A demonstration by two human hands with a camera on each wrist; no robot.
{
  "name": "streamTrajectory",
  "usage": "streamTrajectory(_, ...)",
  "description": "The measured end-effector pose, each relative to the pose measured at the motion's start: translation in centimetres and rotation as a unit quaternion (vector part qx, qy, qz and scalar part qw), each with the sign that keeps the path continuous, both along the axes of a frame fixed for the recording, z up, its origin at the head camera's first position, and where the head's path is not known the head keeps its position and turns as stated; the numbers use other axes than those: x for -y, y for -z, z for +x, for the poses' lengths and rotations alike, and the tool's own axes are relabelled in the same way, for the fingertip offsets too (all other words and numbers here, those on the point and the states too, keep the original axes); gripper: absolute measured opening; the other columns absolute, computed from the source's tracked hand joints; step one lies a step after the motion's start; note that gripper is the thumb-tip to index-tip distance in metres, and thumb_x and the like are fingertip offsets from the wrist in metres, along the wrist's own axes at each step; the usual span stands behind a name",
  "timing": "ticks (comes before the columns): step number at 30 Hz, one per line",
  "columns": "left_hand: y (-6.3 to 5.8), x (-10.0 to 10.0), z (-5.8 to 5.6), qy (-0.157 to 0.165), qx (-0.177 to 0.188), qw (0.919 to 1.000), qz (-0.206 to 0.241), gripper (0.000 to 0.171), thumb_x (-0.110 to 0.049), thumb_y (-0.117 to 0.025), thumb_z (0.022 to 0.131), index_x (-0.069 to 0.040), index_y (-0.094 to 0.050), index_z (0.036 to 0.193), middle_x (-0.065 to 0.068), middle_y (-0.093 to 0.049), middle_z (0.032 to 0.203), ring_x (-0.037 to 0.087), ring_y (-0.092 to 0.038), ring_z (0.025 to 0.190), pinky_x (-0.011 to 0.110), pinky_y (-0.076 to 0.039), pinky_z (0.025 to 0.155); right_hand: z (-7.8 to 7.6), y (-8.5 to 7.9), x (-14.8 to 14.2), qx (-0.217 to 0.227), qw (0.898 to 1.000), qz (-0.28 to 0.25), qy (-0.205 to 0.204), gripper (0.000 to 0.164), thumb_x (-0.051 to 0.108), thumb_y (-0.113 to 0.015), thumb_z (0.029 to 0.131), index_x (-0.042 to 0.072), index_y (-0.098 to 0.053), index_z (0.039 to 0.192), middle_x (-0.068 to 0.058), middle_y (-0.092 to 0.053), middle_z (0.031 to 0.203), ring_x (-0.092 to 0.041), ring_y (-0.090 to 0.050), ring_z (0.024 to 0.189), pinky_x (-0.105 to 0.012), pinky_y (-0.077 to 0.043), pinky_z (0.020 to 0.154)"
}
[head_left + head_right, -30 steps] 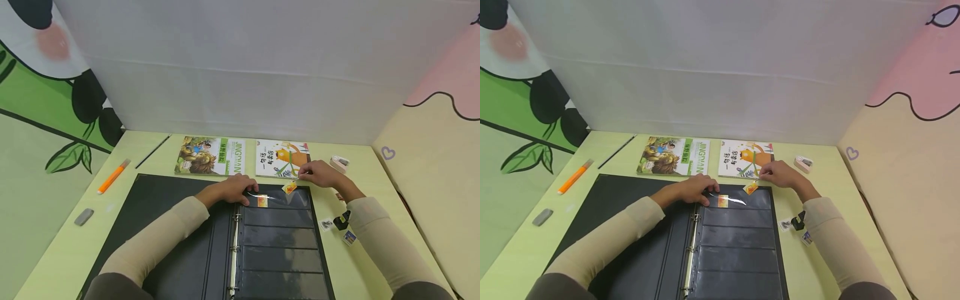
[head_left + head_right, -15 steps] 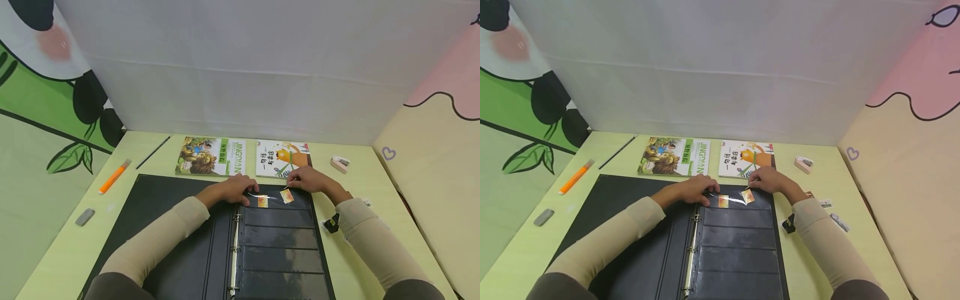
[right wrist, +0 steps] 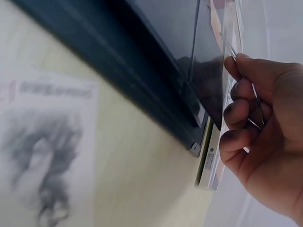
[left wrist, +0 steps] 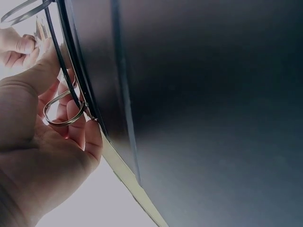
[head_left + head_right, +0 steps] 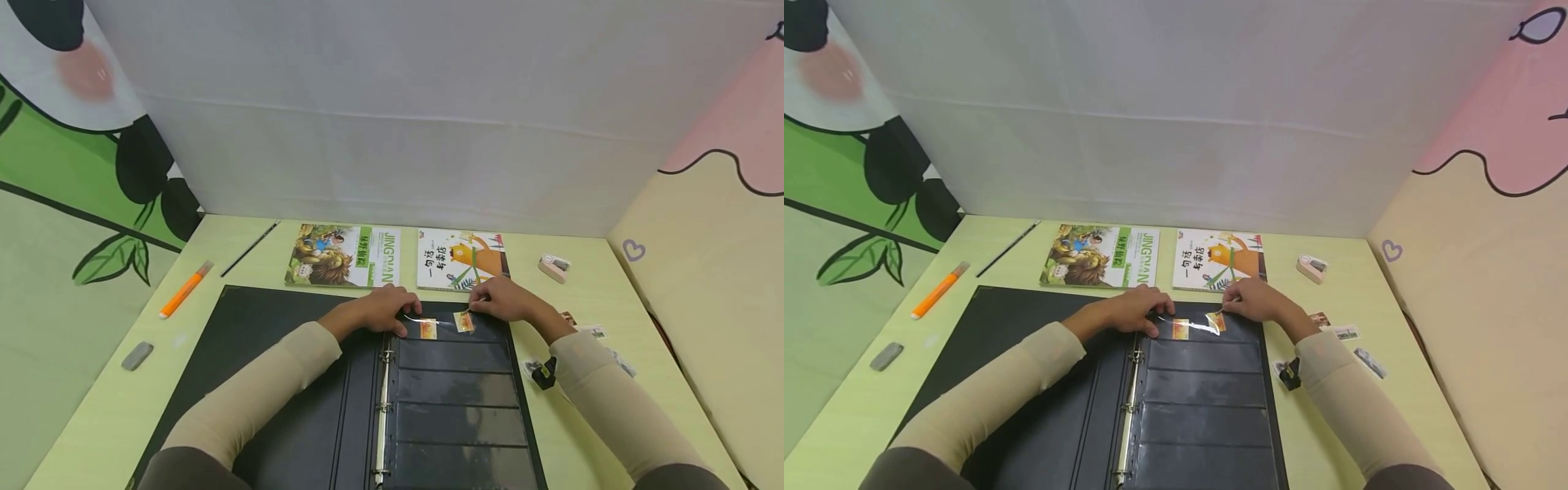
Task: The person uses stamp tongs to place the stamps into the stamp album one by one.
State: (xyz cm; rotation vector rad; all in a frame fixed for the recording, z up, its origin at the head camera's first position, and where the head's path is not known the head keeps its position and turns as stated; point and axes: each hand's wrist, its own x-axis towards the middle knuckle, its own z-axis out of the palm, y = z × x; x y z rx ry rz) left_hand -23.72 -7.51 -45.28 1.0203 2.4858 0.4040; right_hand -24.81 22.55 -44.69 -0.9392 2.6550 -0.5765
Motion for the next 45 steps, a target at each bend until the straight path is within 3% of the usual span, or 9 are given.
streamTrajectory(5,0.0,0.0,0.0,-0.003,0.001,1.0,0.002,0.044,-0.033,-0.075,0.081,-0.026,-0.056,0.121,-0.001,-0.055,0.11,0.017,-0.046,0.098,0.036,-0.037,0.087,0.3,-0.1,-0.4,0.007,1.0,-0.004,-0.022,0.013,0.019,-0.06,0.094,0.018,-0.07,0.086,0.01,-0.064,0.078,-0.004,-0.048,0.065,-0.026,-0.041,0.066)
streamTrajectory(13,0.1,0.0,0.0,-0.004,-0.003,1.0,0.003,0.045,-0.032,-0.076,0.081,-0.026,-0.056,0.121,-0.001,-0.055,0.11,0.017,-0.046,0.099,0.036,-0.036,0.087,-0.6,-0.6,-0.9,0.037,0.999,0.005,0.035,0.014,0.021,-0.059,0.094,0.014,-0.071,0.089,0.007,-0.057,0.07,-0.009,-0.047,0.062,-0.027,-0.039,0.061)
streamTrajectory(19,0.2,0.1,-0.1,-0.003,-0.004,1.0,0.003,0.043,-0.033,-0.076,0.08,-0.027,-0.056,0.118,-0.002,-0.055,0.109,0.016,-0.046,0.098,0.036,-0.037,0.087,-1.0,-0.3,-0.8,0.06,0.998,0.03,0.016,0.014,0.023,-0.058,0.095,0.019,-0.07,0.091,0.007,-0.063,0.079,-0.008,-0.05,0.067,-0.027,-0.042,0.065)
streamTrajectory(25,0.3,0.0,-0.2,0.0,-0.005,1.0,0.002,0.042,-0.033,-0.075,0.081,-0.028,-0.056,0.118,-0.002,-0.054,0.109,0.016,-0.045,0.096,0.036,-0.036,0.086,-1.2,-1.2,-0.9,0.045,0.998,0.018,0.035,0.015,0.023,-0.058,0.095,0.015,-0.07,0.09,0.006,-0.058,0.07,-0.01,-0.047,0.061,-0.028,-0.039,0.061)
streamTrajectory(34,0.6,0.0,-0.4,0.004,-0.006,1.0,-0.001,0.042,-0.034,-0.075,0.081,-0.029,-0.056,0.118,-0.003,-0.054,0.109,0.016,-0.045,0.096,0.035,-0.036,0.085,-1.2,-1.5,-1.2,0.096,0.994,0.046,0.023,0.016,0.022,-0.057,0.095,0.017,-0.071,0.089,0.006,-0.06,0.075,-0.01,-0.048,0.065,-0.028,-0.04,0.065)
streamTrajectory(40,0.6,0.1,-0.4,0.005,-0.005,1.0,-0.002,0.043,-0.035,-0.075,0.081,-0.029,-0.056,0.12,-0.002,-0.055,0.11,0.016,-0.046,0.097,0.035,-0.037,0.086,-1.2,-0.8,-0.7,0.097,0.994,0.042,0.014,0.018,0.021,-0.055,0.096,0.015,-0.07,0.088,0.007,-0.056,0.071,-0.009,-0.048,0.062,-0.027,-0.039,0.062)
streamTrajectory(45,0.6,0.1,-0.4,0.006,-0.005,1.0,-0.002,0.043,-0.035,-0.074,0.082,-0.029,-0.056,0.12,-0.002,-0.055,0.111,0.016,-0.047,0.097,0.036,-0.037,0.087,-1.3,-1.2,-0.7,0.075,0.996,0.038,0.021,0.017,0.023,-0.056,0.096,0.014,-0.069,0.09,0.005,-0.058,0.074,-0.01,-0.047,0.063,-0.028,-0.039,0.064)
